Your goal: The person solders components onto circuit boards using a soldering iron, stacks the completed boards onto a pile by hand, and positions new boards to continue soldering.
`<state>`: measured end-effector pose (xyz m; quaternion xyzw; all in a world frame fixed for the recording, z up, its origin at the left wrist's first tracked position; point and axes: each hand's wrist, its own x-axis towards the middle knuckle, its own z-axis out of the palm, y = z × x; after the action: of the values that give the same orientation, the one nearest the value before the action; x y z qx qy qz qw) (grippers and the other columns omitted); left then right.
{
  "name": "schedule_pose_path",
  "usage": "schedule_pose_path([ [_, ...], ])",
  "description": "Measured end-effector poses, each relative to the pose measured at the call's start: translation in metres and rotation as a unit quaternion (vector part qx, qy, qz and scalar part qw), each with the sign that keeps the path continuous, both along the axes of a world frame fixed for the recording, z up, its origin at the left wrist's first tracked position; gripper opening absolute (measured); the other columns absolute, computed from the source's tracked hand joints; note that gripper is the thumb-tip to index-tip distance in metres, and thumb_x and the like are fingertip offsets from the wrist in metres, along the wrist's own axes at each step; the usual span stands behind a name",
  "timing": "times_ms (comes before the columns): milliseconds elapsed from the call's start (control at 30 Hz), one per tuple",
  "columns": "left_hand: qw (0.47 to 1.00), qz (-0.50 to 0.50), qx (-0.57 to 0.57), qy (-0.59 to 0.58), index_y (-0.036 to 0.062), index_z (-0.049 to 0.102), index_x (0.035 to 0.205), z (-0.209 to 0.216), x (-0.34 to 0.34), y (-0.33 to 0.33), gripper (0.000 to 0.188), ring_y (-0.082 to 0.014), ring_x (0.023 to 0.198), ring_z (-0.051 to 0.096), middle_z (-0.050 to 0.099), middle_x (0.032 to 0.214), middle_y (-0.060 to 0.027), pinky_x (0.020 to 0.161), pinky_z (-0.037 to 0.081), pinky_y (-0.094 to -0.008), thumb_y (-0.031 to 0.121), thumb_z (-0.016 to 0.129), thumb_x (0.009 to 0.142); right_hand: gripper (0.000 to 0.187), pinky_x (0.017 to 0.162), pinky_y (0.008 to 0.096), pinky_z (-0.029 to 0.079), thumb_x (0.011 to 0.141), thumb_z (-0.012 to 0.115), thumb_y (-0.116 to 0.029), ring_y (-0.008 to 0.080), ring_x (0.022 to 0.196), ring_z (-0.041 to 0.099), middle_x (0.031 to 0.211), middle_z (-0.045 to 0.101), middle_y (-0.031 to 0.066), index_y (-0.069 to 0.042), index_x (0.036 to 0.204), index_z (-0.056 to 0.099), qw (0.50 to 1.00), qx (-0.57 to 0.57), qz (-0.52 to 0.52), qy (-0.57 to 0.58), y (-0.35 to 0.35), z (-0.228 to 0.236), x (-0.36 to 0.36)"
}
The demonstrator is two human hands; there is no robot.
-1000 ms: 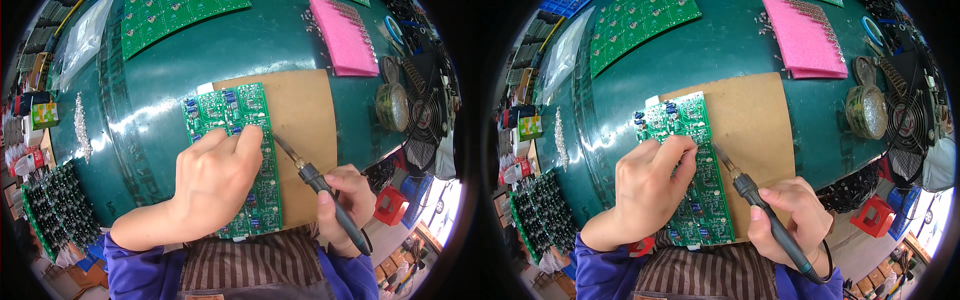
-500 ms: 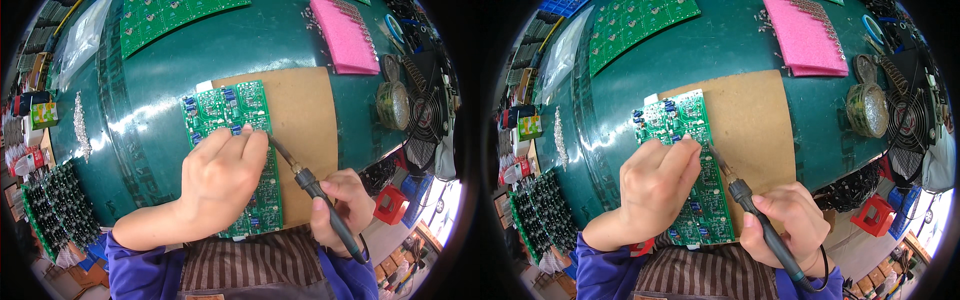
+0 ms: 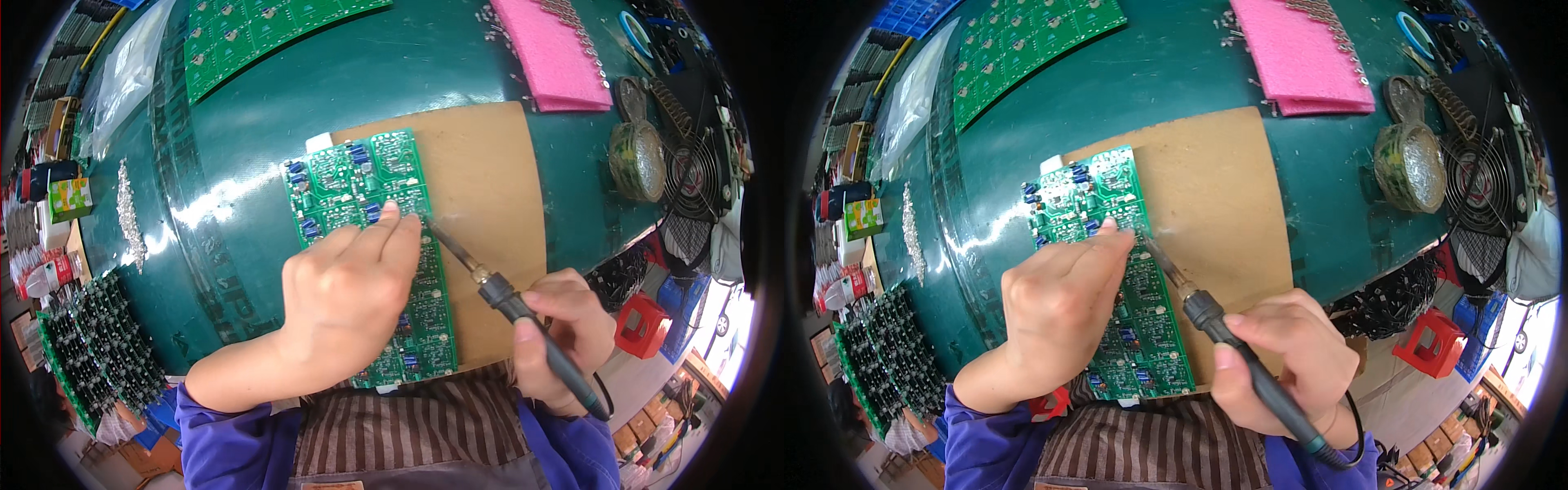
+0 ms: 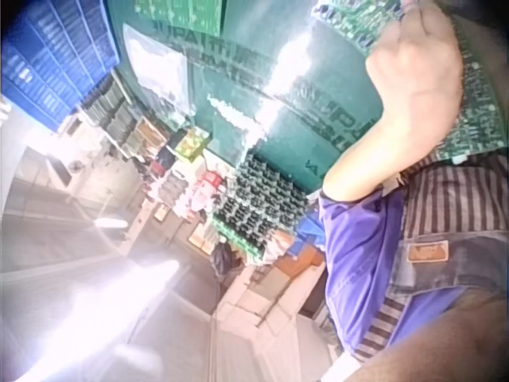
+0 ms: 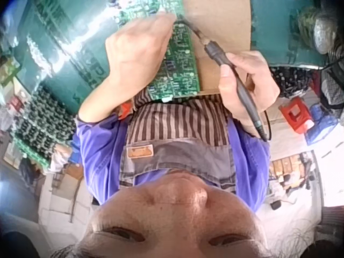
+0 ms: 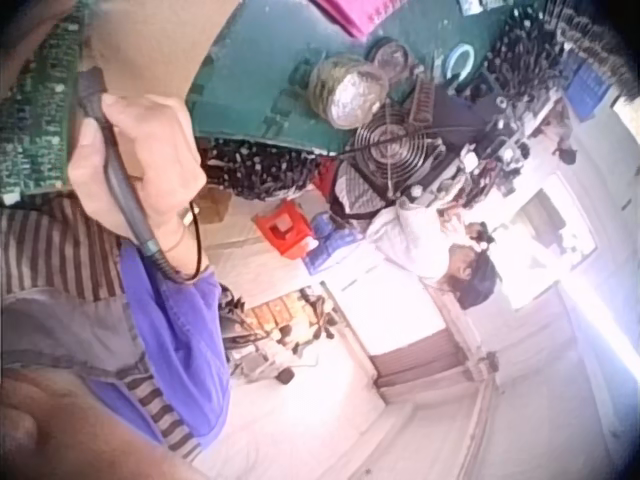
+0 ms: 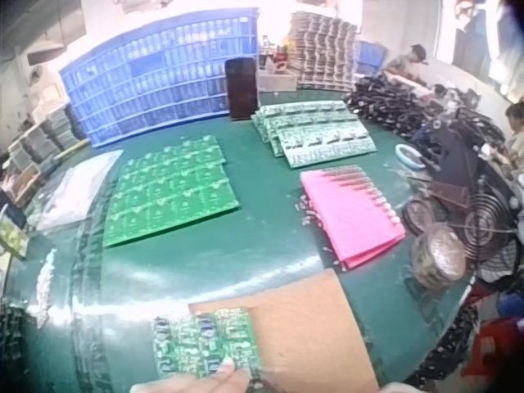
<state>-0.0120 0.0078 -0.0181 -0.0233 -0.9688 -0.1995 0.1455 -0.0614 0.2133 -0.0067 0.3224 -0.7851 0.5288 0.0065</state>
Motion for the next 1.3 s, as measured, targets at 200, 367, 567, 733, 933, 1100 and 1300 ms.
schedule_pose_path([
  [200, 0.999, 0.008, 0.015, -0.044, 0.0002, 0.066, 0.093, 0.013, 0.001, 0.001, 0.014, -0.0291, 0.061, 0.054, 0.062, 0.072, -0.0134, 0.057, 0.044, -0.0392, -0.005, 0.068, 0.079, 0.021, 0.073, 0.0326, 0.048, 0.08, 0.057, 0.003, 0.0225, 0.078, 0.059, 0.094, 0.061, 0.0161, 0.004, 0.101, 0.057, 0.987, -0.022, -0.159, -0.018, 0.048, -0.004, 0.004],
  [367, 0.997, 0.036, 0.032, -0.056, -0.0007, 0.061, 0.1, 0.014, 0.009, 0.009, 0.017, -0.0325, 0.069, 0.061, 0.064, 0.081, -0.0175, 0.062, 0.049, -0.0395, -0.007, 0.06, 0.083, 0.019, 0.077, 0.0261, 0.048, 0.089, 0.059, 0.001, 0.0165, 0.088, 0.06, 0.105, 0.059, 0.0131, 0.0, 0.108, 0.056, 0.924, -0.046, -0.364, 0.112, 0.087, -0.019, -0.013],
  [567, 0.997, 0.024, 0.032, -0.066, 0.0018, 0.061, 0.094, 0.022, 0.029, 0.02, 0.013, -0.0257, 0.058, 0.062, 0.064, 0.07, -0.0117, 0.05, 0.049, -0.0342, -0.005, 0.062, 0.083, 0.017, 0.068, 0.0193, 0.046, 0.09, 0.062, -0.001, 0.007, 0.077, 0.06, 0.09, 0.063, 0.0055, 0.001, 0.107, 0.059, 0.929, 0.037, -0.366, 0.047, 0.089, -0.02, -0.017],
  [733, 0.999, 0.032, -0.014, -0.037, 0.0019, 0.06, 0.091, 0.009, 0.035, 0.028, 0.011, -0.0184, 0.05, 0.048, 0.052, 0.06, -0.0049, 0.046, 0.042, -0.0326, -0.002, 0.065, 0.081, 0.021, 0.07, 0.0302, 0.049, 0.083, 0.06, 0.001, 0.0201, 0.078, 0.061, 0.093, 0.06, 0.0141, 0.002, 0.103, 0.055, 0.985, -0.029, -0.171, -0.009, 0.063, -0.011, 0.028],
  [933, 0.994, 0.041, 0.033, -0.1, 0.001, 0.061, 0.107, 0.01, 0.042, 0.03, 0.029, -0.0244, 0.064, 0.056, 0.063, 0.078, -0.0076, 0.058, 0.047, -0.0364, -0.003, 0.068, 0.079, 0.025, 0.058, 0.0326, 0.049, 0.071, 0.068, 0.0, 0.0241, 0.059, 0.06, 0.069, 0.063, 0.0106, 0.002, 0.094, 0.06, 1.0, -0.012, 0.002, -0.009, 0.034, -0.007, 0.035],
  [1100, 0.996, 0.045, 0.046, -0.057, 0.0018, 0.059, 0.097, 0.005, 0.041, 0.028, 0.021, -0.0247, 0.061, 0.056, 0.062, 0.075, -0.0082, 0.053, 0.045, -0.0363, -0.002, 0.07, 0.079, 0.024, 0.058, 0.0325, 0.05, 0.068, 0.069, 0.001, 0.0252, 0.059, 0.061, 0.069, 0.063, 0.011, 0.002, 0.091, 0.061, 1.0, 0.004, 0.006, -0.014, 0.024, -0.006, 0.037],
  [1300, 0.997, 0.044, 0.039, -0.041, 0.0054, 0.059, 0.092, 0.003, 0.038, 0.027, 0.018, -0.0238, 0.055, 0.055, 0.059, 0.066, -0.0075, 0.049, 0.044, -0.0357, 0.001, 0.071, 0.079, 0.024, 0.058, 0.0329, 0.051, 0.068, 0.07, 0.0, 0.0256, 0.058, 0.061, 0.069, 0.063, 0.0113, 0.002, 0.09, 0.061, 1.0, 0.008, 0.018, 0.005, 0.019, -0.006, 0.033],
])
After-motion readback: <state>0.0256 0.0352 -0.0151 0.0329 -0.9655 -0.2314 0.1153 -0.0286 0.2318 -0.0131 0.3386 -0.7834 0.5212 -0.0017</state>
